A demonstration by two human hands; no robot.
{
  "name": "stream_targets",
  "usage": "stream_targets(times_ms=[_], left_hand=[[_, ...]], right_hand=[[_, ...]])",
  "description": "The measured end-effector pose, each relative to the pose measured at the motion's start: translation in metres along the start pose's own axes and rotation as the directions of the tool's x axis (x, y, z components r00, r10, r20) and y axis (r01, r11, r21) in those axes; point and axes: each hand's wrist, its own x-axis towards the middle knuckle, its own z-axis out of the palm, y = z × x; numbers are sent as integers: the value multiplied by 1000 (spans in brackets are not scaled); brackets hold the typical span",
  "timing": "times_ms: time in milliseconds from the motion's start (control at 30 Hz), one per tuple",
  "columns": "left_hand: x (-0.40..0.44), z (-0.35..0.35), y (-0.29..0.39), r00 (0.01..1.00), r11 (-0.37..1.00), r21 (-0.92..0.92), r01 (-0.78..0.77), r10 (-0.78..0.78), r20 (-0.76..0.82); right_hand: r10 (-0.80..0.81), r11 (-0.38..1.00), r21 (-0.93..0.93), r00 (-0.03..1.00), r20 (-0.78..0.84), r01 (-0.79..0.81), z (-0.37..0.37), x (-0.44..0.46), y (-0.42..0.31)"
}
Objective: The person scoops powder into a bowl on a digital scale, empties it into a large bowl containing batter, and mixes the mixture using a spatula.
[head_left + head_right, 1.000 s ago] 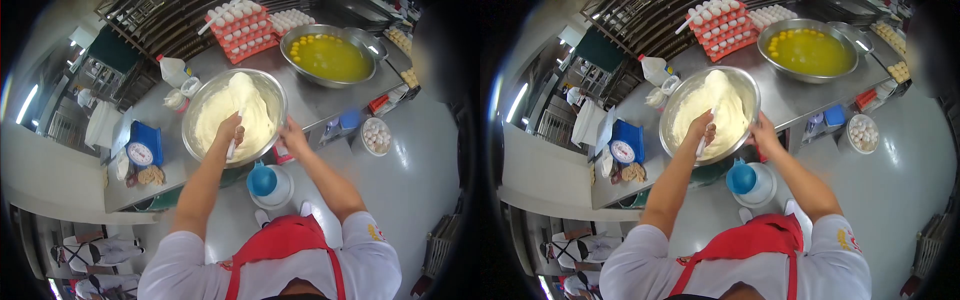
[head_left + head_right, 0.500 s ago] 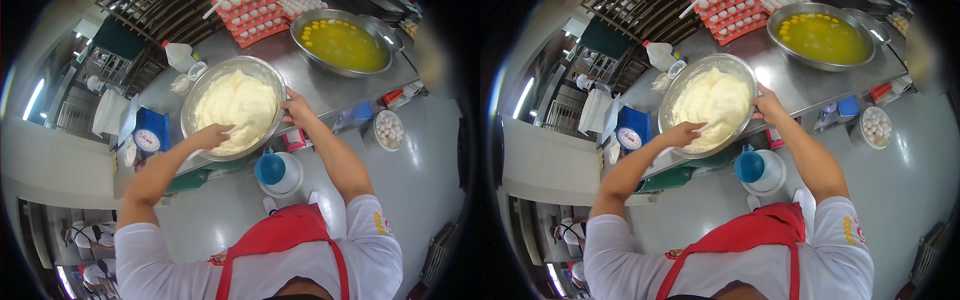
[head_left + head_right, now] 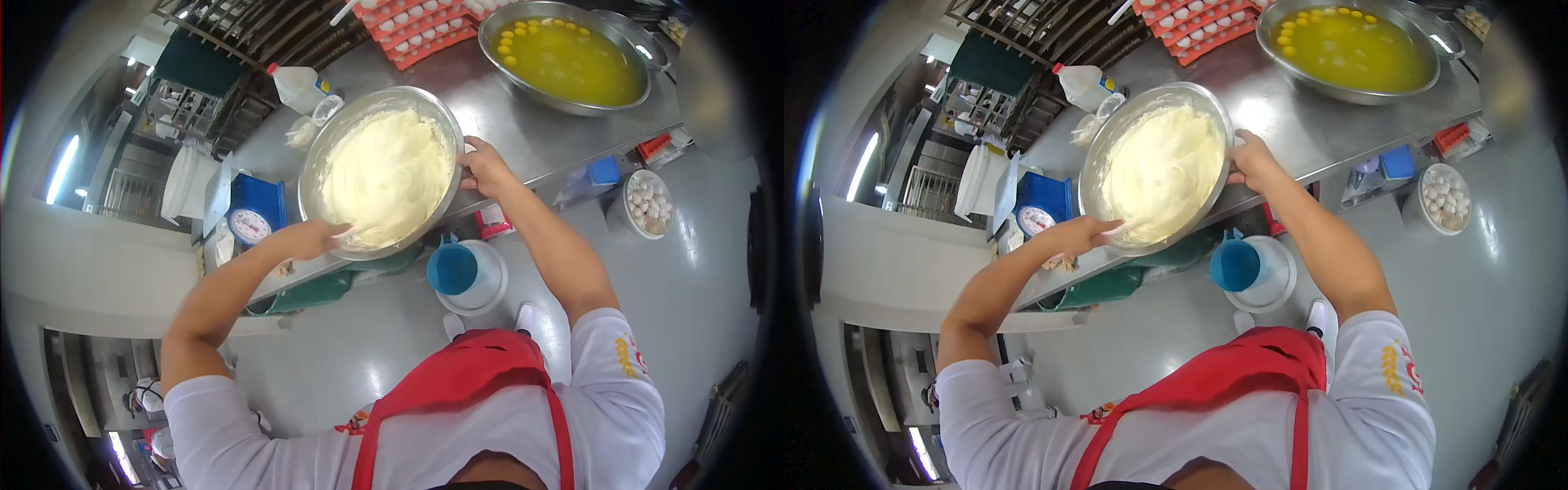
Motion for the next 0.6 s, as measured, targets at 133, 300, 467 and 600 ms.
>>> stream_targets(times_ms=[133, 300, 467, 600], left_hand=[[78, -5, 53, 904, 367, -858, 358, -366, 221], [107, -2, 30, 802, 118, -970, 214, -587, 106], [17, 37, -22, 952, 968, 80, 239, -217, -213], [55, -31, 63, 925, 879, -321, 353, -278, 257]], right_hand=[[-36, 999, -17, 991, 125, 39, -1, -27, 6], [-81, 995, 39, 988, -131, 87, 8, -62, 43], [-106, 993, 38, 984, -144, 112, -11, -16, -6], [-37, 995, -93, 998, 42, 40, -11, -13, -8]])
